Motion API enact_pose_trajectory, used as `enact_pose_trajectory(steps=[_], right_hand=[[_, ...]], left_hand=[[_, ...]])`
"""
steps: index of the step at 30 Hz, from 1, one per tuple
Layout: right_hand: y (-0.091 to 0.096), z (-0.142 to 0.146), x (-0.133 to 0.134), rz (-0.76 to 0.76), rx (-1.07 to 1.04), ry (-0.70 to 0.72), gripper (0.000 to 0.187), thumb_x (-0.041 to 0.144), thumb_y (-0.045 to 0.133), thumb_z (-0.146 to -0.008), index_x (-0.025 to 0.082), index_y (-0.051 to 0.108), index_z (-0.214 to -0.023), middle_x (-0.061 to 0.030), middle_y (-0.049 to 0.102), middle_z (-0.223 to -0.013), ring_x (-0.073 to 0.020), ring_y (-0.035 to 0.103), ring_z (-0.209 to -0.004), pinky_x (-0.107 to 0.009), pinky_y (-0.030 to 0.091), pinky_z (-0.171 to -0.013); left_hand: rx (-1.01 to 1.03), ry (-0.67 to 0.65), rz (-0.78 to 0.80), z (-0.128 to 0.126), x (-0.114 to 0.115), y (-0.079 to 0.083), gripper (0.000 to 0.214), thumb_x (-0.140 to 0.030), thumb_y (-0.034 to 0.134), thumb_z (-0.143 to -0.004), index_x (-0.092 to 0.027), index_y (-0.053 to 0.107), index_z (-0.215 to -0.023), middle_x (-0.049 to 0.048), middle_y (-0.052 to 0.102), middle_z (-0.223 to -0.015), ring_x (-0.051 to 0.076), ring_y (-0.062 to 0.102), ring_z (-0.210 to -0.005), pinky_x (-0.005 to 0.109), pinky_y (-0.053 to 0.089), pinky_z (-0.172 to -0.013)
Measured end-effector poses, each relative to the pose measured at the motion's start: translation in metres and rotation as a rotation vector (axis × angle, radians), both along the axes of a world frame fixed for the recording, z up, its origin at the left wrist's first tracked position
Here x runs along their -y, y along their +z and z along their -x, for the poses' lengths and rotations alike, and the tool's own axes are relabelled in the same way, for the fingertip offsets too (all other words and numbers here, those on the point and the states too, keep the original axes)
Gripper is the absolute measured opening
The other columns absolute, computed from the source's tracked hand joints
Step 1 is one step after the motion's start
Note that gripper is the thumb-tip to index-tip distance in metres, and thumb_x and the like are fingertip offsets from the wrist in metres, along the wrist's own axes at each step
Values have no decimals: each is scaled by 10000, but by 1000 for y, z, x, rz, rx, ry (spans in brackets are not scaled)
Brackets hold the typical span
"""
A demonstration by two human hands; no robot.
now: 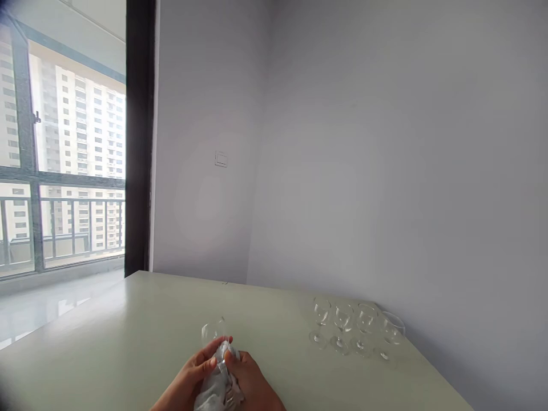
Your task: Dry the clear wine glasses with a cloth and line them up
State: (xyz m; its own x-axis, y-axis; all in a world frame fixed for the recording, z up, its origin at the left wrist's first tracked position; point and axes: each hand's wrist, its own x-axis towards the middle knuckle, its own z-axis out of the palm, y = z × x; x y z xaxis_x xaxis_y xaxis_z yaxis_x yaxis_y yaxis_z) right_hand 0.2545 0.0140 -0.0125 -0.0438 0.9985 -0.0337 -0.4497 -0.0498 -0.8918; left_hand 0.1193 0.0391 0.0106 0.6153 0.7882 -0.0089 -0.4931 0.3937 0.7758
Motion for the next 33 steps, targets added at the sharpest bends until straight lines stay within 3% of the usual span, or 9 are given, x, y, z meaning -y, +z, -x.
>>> enact_pose_trajectory(steps=[3, 6, 10, 14, 17, 20, 23, 28, 33], right_hand=[[-1, -2, 1, 22, 101, -30, 536, 624, 697, -589, 118, 608, -742, -1, 529, -609, -110, 491, -549, -256, 399, -564], [-8, 2, -7, -94, 264, -84, 662, 720, 620, -573, 100, 639, -802, -43, 574, -637, -157, 532, -589, -296, 426, -578], [-17, -2, -18, -207, 426, -232, 607, 628, 699, -548, 107, 654, -855, -61, 636, -724, -214, 567, -718, -307, 440, -661], [-19, -14, -20, -175, 577, -506, 523, 611, 598, -678, 117, 606, -851, -75, 633, -755, -232, 553, -733, -341, 432, -704], [-16, -11, -17, -237, 672, -639, 528, 586, 474, -790, 130, 557, -1044, -114, 637, -920, -263, 572, -868, -382, 434, -806], [-17, 8, -15, -524, 758, -626, 484, 489, 404, -874, 217, 467, -1269, -115, 554, -1182, -259, 516, -1086, -389, 416, -915], [-24, 30, -15, -719, 807, -621, 408, 383, 356, -921, 299, 445, -1311, -104, 501, -1235, -241, 515, -1097, -368, 443, -896], [-35, 33, -18, -828, 873, -590, 408, 237, 399, -908, 316, 448, -1305, -108, 576, -1110, -225, 583, -990, -335, 487, -824], [-17, 19, -14, -744, 1011, -452, 406, 63, 434, -804, 249, 591, -1129, -87, 646, -1026, -212, 591, -944, -335, 466, -833]], left_hand=[[31, 18, -32, -5, -2, -7, 496, -349, 806, -548, -183, 663, -993, 85, 690, -861, 221, 644, -737, 280, 479, -643], [7, 120, -29, -5, -6, -13, 479, -355, 816, -528, -188, 655, -947, 95, 682, -972, 258, 645, -856, 290, 489, -679], [-87, 263, -18, -1, -17, -19, 432, -357, 811, -546, -201, 590, -883, 99, 691, -984, 260, 636, -947, 312, 485, -760], [-152, 370, -34, -2, -29, -29, 508, -352, 844, -483, -210, 514, -842, 78, 707, -898, 211, 677, -767, 289, 487, -677], [-150, 388, -75, -9, -31, -37, 618, -362, 869, -400, -220, 486, -864, 51, 707, -823, 180, 656, -600, 261, 459, -556], [-137, 383, -124, -14, -28, -41, 648, -380, 865, -391, -223, 481, -888, 37, 705, -766, 171, 632, -557, 244, 435, -509], [-151, 392, -165, -11, -25, -38, 569, -335, 828, -493, -227, 475, -926, 3, 692, -681, 170, 625, -562, 236, 432, -514], [-115, 424, -58, 0, -24, -23, 558, -203, 785, -545, -240, 438, -980, -16, 694, -724, 169, 648, -644, 248, 470, -604], [-23, 398, 12, 11, -26, -12, 523, -204, 785, -587, -229, 439, -979, 97, 687, -1013, 231, 652, -929, 328, 487, -789]])
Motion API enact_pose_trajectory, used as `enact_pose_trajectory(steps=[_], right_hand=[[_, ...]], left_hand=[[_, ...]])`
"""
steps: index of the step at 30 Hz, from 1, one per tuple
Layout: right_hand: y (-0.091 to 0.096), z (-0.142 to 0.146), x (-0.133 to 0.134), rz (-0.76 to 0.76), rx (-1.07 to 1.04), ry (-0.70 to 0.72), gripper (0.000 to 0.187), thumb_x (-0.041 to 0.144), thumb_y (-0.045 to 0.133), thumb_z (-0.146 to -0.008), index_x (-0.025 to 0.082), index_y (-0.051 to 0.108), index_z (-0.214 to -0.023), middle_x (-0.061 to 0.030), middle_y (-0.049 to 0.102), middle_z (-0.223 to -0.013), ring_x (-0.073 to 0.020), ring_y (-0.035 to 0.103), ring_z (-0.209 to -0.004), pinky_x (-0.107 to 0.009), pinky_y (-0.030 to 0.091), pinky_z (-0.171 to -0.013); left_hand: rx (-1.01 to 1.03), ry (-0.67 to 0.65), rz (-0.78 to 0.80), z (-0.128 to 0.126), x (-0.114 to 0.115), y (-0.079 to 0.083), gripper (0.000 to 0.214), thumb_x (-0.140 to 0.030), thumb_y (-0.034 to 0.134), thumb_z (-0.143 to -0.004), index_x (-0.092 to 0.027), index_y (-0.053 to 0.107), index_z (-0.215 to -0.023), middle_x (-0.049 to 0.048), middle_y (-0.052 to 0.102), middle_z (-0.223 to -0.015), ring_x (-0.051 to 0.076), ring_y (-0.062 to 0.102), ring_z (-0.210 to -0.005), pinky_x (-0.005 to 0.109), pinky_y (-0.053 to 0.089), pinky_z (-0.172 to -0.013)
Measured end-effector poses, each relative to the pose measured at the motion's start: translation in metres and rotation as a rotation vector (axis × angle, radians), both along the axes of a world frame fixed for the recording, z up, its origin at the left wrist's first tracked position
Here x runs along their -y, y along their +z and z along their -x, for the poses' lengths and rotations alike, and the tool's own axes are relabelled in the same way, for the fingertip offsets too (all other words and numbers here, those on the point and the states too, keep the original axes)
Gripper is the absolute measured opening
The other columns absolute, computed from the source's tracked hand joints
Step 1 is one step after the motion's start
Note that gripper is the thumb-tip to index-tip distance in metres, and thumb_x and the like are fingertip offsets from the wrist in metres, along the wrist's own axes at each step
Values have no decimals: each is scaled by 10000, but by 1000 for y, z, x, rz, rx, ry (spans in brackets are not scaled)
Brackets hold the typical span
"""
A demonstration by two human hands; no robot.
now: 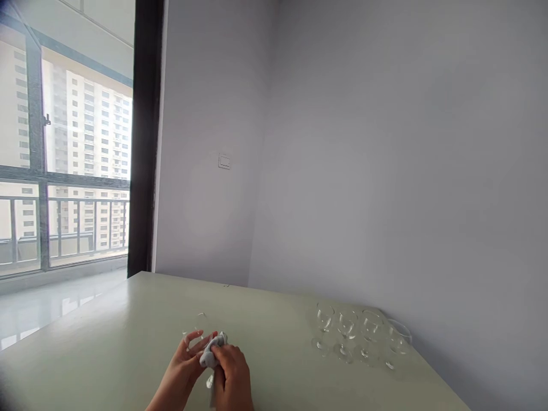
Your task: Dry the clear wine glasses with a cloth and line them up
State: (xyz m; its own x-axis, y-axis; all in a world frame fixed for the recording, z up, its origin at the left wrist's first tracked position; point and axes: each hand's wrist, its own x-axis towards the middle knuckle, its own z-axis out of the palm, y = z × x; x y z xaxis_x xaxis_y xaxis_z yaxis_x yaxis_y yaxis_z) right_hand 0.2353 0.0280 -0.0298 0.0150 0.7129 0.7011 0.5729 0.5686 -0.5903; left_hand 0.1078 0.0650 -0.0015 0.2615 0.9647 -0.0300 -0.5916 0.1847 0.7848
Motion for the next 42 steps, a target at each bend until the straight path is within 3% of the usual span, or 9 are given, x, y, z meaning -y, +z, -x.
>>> enact_pose_trajectory(steps=[8, 12, 18, 22, 26, 30, 35, 38, 42], right_hand=[[34, -21, 6, 141, 565, -57, 317, 34, 527, -570, 277, 702, -674, -19, 602, -769, -188, 536, -732, -304, 382, -652], [45, -18, 9, 61, 452, -233, 394, -6, 470, -611, 261, 679, -811, -31, 585, -858, -183, 516, -804, -304, 369, -693], [36, -3, 17, -61, 570, 32, 264, 139, 552, -689, 269, 630, -904, -44, 577, -980, -224, 506, -899, -344, 378, -737], [32, -8, 18, 59, 243, 109, 224, 116, 456, -762, 218, 596, -905, -63, 532, -1006, -188, 502, -911, -307, 404, -772], [36, -12, 16, 372, -452, 233, 103, 180, 461, -765, 192, 499, -670, 29, 459, -667, -113, 450, -613, -235, 392, -596], [43, -5, 22, 709, -1059, 437, 231, 400, 514, -788, 200, 464, -684, 57, 440, -563, -92, 419, -469, -209, 339, -448], [36, 10, 21, 803, -1204, 498, 376, 553, 585, -706, 179, 546, -692, 12, 526, -533, -113, 462, -440, -229, 361, -431], [17, 21, 10, 790, -1290, 404, 386, 573, 620, -647, 198, 535, -610, 24, 496, -497, -104, 416, -416, -224, 323, -401], [-9, 26, 3, 694, -1082, 158, 482, 683, 606, -567, 216, 516, -493, 8, 476, -469, -156, 460, -501, -285, 392, -490]], left_hand=[[-54, 60, -58, -2, 1, -1, 560, -222, 814, -547, -219, 456, -978, 92, 707, -953, 272, 634, -994, 378, 472, -860], [-26, 157, -23, 0, -3, 1, 568, -199, 833, -512, -222, 459, -937, 58, 714, -892, 241, 649, -965, 322, 491, -824], [32, 72, 57, 6, 1, 9, 516, -185, 807, -560, -237, 459, -938, 46, 703, -932, 209, 681, -834, 278, 517, -690], [47, -4, -29, 5, 8, 14, 479, -186, 778, -618, -235, 460, -973, 45, 704, -914, 226, 646, -968, 298, 503, -797], [88, -120, -68, 5, 14, 22, 401, -175, 734, -680, -218, 484, -990, 59, 700, -927, 244, 623, -1024, 359, 467, -922], [168, -149, -3, 4, 20, 33, 370, -114, 711, -690, -214, 518, -988, 55, 689, -925, 237, 593, -1076, 363, 459, -956], [186, -96, 30, 2, 23, 38, 402, -114, 725, -664, -204, 576, -1027, 48, 680, -905, 240, 593, -1076, 326, 474, -940], [181, -94, 1, 2, 23, 36, 406, -150, 749, -641, -204, 597, -1013, 40, 682, -874, 255, 608, -1048, 340, 474, -939], [180, -37, -60, 6, 16, 31, 375, -166, 754, -642, -213, 593, -977, 31, 686, -878, 251, 625, -1016, 337, 491, -913]])
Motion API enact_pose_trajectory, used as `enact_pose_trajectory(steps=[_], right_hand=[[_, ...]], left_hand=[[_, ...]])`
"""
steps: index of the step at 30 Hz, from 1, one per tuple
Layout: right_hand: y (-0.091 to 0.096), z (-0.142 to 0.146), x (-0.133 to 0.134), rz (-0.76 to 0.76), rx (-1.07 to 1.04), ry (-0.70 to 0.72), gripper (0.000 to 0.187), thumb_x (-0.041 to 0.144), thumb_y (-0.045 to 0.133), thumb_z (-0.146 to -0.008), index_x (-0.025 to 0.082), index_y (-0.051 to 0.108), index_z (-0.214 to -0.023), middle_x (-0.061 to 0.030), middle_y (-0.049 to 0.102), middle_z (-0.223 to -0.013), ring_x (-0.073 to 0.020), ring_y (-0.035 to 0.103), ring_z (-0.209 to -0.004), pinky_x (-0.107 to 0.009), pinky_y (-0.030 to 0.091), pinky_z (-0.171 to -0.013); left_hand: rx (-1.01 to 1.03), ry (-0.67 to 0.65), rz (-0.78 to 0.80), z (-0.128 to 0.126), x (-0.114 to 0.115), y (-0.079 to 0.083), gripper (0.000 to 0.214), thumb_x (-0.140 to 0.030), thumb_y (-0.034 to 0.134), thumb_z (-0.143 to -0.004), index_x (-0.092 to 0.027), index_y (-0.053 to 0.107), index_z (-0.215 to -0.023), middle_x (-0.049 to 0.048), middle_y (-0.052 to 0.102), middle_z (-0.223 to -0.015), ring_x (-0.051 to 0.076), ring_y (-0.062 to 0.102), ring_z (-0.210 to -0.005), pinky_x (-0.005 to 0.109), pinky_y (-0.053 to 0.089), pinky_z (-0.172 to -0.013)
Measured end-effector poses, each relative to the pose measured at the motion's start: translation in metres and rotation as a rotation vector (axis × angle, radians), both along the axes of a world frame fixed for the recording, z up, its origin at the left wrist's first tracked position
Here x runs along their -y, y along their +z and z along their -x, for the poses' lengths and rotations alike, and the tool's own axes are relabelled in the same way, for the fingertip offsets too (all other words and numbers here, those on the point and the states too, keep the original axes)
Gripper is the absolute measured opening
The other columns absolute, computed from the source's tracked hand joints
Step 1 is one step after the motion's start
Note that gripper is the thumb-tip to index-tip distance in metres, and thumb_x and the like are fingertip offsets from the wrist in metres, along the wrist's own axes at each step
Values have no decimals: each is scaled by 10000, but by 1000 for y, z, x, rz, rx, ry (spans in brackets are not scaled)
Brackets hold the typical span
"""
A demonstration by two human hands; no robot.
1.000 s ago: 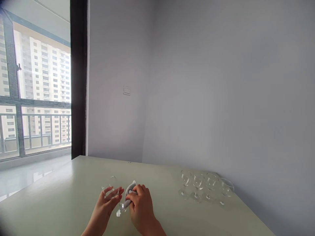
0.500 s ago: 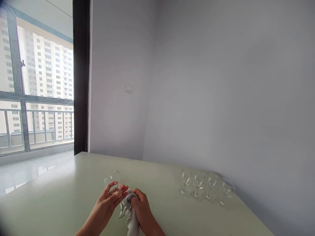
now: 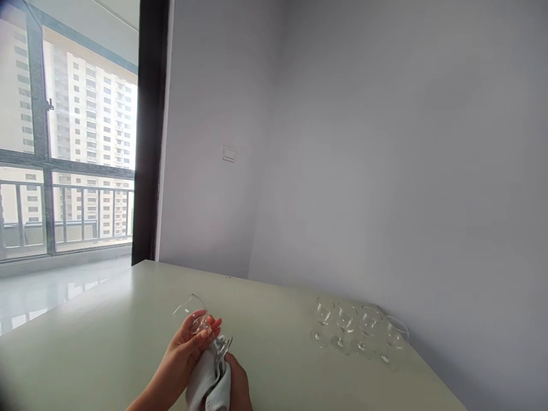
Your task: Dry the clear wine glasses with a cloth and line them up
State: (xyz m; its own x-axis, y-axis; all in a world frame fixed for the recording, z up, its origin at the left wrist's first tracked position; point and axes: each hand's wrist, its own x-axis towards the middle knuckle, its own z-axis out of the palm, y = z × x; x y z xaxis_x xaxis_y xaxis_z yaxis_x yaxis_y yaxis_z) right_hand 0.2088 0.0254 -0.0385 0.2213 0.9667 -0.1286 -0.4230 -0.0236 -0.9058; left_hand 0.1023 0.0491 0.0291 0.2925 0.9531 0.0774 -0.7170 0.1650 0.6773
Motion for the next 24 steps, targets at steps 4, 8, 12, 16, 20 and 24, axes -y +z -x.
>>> enact_pose_trajectory(steps=[4, 8, 12, 16, 20, 24], right_hand=[[-6, -14, 10, -7, 204, -110, 514, 691, 706, -411, 217, 506, -428, -16, 500, -503, -188, 457, -604, -324, 397, -619], [15, -22, 20, -91, 343, -293, 497, 725, 546, -632, 228, 542, -621, -15, 523, -631, -194, 472, -663, -322, 401, -655], [42, -5, 24, -272, 423, -368, 305, 542, 488, -808, 240, 523, -834, 6, 517, -715, -166, 471, -675, -284, 407, -650], [46, 15, 28, -427, 577, -447, 176, 401, 441, -866, 237, 504, -872, -5, 504, -748, -156, 475, -661, -274, 412, -628], [31, 12, 33, -719, 902, -353, 163, 343, 423, -839, 240, 547, -864, -39, 518, -831, -167, 518, -696, -283, 432, -603], [14, -7, 32, -510, 1097, -172, 56, 208, 576, -707, 246, 534, -709, 27, 542, -617, -125, 498, -505, -212, 372, -428]], left_hand=[[80, 84, 16, 7, -12, 1, 265, -117, 707, -687, -196, 597, -915, 40, 687, -888, 235, 601, -1063, 298, 506, -900], [117, 77, 172, 7, -11, 2, 198, -36, 617, -741, -158, 609, -897, 79, 678, -971, 225, 581, -1093, 277, 527, -874], [127, 12, 253, 1, -2, -2, 180, -22, 579, -770, -137, 618, -903, 107, 665, -1034, 223, 579, -1096, 288, 535, -874], [132, -17, 307, 1, 1, -2, 184, 2, 552, -778, -138, 620, -876, 87, 668, -1022, 190, 626, -1012, 274, 550, -847], [98, -60, 339, 2, 2, 1, 205, -42, 576, -787, -148, 597, -961, 95, 661, -1037, 164, 671, -868, 268, 575, -763], [131, -84, 366, 2, 1, -2, 196, -35, 574, -787, -158, 583, -939, 99, 659, -1037, 140, 677, -828, 255, 572, -752]])
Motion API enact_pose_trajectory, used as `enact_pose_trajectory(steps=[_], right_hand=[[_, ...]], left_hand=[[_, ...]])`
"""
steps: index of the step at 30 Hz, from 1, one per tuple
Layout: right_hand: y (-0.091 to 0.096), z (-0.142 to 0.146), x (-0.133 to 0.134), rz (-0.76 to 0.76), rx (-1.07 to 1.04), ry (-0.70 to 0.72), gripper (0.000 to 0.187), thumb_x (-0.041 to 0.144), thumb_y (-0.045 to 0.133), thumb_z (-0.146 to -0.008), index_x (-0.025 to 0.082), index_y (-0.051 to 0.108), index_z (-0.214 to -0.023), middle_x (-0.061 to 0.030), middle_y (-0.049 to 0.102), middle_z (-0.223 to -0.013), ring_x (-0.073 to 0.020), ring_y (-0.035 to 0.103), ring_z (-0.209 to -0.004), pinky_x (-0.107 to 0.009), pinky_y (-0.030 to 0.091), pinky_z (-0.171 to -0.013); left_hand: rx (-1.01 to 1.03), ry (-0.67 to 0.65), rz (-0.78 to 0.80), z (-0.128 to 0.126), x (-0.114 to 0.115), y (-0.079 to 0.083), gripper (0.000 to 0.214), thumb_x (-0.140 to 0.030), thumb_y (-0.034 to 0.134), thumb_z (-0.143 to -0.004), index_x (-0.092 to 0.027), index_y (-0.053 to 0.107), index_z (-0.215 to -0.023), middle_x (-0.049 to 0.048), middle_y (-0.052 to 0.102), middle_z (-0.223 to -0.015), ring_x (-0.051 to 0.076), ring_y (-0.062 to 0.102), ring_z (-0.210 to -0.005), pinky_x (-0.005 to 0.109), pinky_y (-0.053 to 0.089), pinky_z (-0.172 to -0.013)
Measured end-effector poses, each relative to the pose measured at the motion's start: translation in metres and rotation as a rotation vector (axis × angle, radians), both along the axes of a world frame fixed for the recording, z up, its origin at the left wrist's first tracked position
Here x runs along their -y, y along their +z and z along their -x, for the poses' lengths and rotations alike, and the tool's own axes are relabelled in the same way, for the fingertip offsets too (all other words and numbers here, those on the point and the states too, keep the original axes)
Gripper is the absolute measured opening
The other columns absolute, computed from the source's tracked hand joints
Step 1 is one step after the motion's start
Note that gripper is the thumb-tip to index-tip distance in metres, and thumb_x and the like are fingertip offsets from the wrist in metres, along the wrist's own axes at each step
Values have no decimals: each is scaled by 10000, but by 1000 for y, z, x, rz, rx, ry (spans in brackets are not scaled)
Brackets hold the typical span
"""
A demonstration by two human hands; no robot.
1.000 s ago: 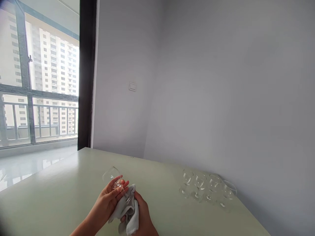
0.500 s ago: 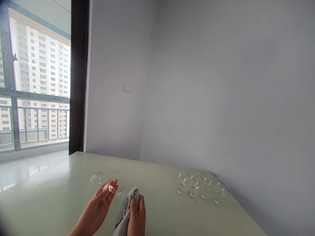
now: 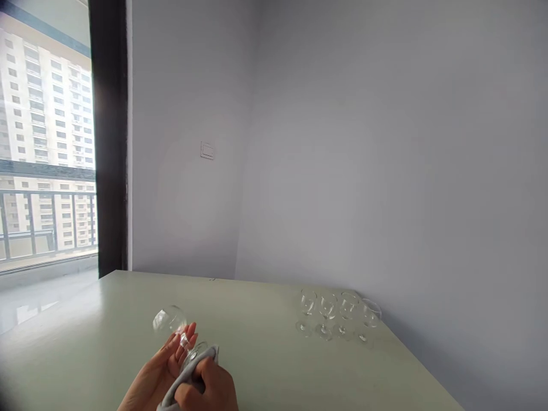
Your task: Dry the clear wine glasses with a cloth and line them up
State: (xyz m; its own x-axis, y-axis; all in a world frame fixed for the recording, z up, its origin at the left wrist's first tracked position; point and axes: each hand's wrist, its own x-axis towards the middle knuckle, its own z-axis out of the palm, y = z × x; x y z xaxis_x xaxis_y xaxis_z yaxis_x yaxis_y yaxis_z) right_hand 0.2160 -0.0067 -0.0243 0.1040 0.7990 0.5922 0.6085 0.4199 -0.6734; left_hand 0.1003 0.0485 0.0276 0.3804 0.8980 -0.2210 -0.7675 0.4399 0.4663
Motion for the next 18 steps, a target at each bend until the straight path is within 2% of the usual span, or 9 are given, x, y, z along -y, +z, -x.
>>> enact_pose_trajectory(steps=[3, 5, 7, 9, 11, 13, 16, 18], right_hand=[[-15, -16, -6, 141, 147, -46, 76, 198, 599, -707, 251, 548, -686, 49, 524, -551, -126, 508, -494, -201, 364, -409], [-22, -26, -9, 109, 355, -43, 16, 279, 603, -747, 272, 613, -737, 29, 565, -644, -149, 554, -608, -221, 423, -506], [-21, -34, -10, 91, 517, -7, 86, 371, 616, -756, 304, 658, -721, 18, 587, -697, -170, 563, -689, -262, 449, -599], [-8, -41, -5, 129, 504, -15, 144, 415, 630, -745, 297, 668, -670, 16, 593, -686, -168, 558, -697, -294, 450, -660], [14, -44, 3, 165, 347, -112, 168, 390, 621, -756, 253, 659, -667, 8, 592, -692, -152, 552, -678, -285, 445, -662], [37, -43, 10, 185, 181, -206, 94, 319, 652, -726, 230, 664, -754, -2, 595, -740, -147, 559, -691, -264, 438, -645], [56, -34, 15, 258, 149, -164, 217, 289, 699, -646, 272, 692, -862, 9, 596, -725, -153, 566, -659, -252, 421, -602], [57, -26, 13, 308, 181, -113, 164, 267, 654, -663, 274, 703, -820, 21, 595, -645, -147, 555, -592, -240, 401, -560]], left_hand=[[-32, 20, -81, 1, -3, -4, 175, -35, 583, -776, -150, 594, -907, 98, 656, -1043, 175, 650, -955, 273, 557, -810], [-86, 30, -155, 3, -5, -6, 205, -52, 634, -738, -157, 600, -910, 78, 664, -1008, 212, 607, -1050, 305, 538, -863], [-157, 41, -212, 5, -7, -5, 304, -93, 716, -666, -182, 595, -930, 54, 679, -957, 241, 589, -1079, 320, 531, -878], [-265, 52, -264, 4, -7, -3, 428, -156, 788, -584, -211, 580, -955, 36, 691, -922, 253, 606, -1049, 301, 540, -851], [-380, 46, -333, -1, -1, 1, 514, -220, 824, -531, -239, 562, -973, 10, 699, -872, 252, 628, -1007, 267, 546, -809], [-446, 45, -402, -8, 10, 3, 549, -284, 829, -510, -259, 550, -982, -14, 696, -806, 260, 633, -992, 256, 546, -765], [-485, 82, -457, -20, 26, 1, 578, -368, 823, -480, -257, 557, -981, 0, 702, -803, 296, 600, -1040, 287, 543, -738], [-525, 85, -469, -26, 33, -3, 594, -410, 812, -475, -248, 567, -992, 24, 713, -848, 308, 572, -1077, 306, 534, -765]])
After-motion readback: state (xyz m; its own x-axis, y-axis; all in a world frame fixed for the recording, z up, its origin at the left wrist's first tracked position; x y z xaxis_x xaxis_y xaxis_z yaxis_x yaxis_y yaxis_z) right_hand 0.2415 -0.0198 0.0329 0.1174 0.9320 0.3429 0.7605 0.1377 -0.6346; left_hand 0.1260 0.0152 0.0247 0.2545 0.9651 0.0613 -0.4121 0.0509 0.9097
